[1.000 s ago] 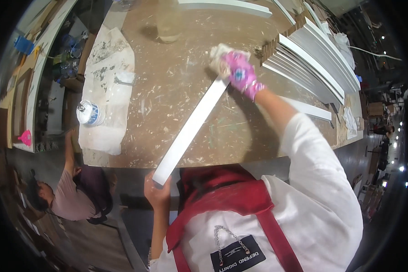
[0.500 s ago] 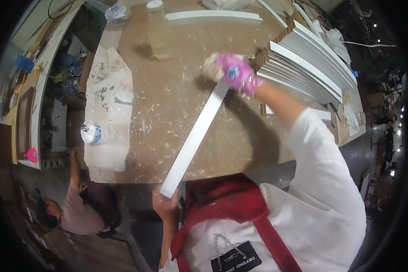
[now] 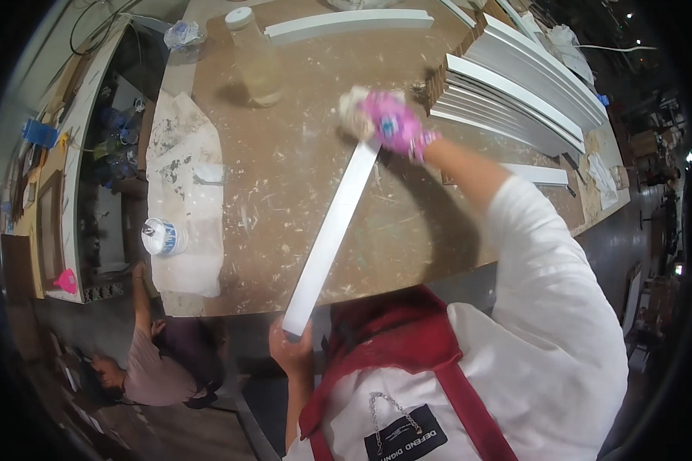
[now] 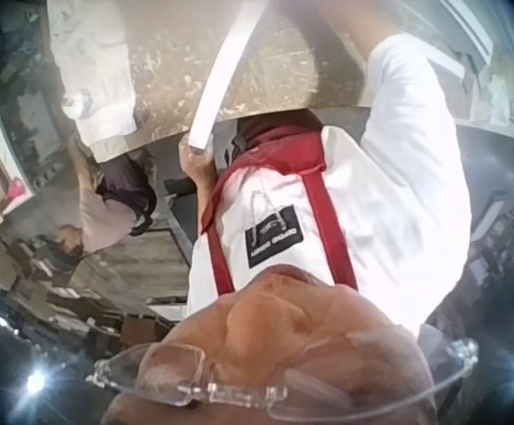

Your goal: The person cleans long white furniture components using a cloth and a liquid from a bottle. They pick up each white slat, apply liquid to a cloth, and wipe down the length and edges of the slats before placing them in a pile.

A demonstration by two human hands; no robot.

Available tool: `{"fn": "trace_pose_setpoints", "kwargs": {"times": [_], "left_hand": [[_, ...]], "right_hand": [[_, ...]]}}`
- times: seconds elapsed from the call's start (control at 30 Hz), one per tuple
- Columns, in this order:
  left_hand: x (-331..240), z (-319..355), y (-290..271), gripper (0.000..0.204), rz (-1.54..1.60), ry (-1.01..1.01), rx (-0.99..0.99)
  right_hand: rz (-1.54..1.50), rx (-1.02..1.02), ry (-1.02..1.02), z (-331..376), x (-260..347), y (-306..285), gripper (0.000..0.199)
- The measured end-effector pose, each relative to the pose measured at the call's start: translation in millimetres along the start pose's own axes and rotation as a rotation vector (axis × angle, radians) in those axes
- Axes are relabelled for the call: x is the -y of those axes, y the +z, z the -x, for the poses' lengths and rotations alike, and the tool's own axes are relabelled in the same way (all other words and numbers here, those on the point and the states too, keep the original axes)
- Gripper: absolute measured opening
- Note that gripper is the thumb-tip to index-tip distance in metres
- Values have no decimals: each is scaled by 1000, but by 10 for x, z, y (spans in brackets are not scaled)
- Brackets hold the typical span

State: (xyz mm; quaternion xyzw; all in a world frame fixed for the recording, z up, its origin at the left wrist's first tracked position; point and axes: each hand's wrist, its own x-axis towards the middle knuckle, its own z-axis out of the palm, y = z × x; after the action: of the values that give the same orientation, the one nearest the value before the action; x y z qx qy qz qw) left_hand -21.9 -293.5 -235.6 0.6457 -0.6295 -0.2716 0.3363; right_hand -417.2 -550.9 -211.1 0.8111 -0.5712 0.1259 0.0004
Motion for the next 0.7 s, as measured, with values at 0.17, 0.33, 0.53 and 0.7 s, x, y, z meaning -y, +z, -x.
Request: {"fn": "trace_pose_setpoints", "kwargs": {"times": [0.17,0.33,0.53,0.7], "left_hand": [[-176,-19,-58,57,159,-201,82],[10,-48,-161,28,672,-716,339],[35,-43,-157,23,810,-797,248],[-2,-48,-214,19,787,-745,314]], "right_hand": [[141,-18,212,-184,-573,-252,14],[-959,-150,235,345,223,-232,20],[-667,91,526,924,2124,291,21],[-787,-270,57,747,1025,589,18]]}}
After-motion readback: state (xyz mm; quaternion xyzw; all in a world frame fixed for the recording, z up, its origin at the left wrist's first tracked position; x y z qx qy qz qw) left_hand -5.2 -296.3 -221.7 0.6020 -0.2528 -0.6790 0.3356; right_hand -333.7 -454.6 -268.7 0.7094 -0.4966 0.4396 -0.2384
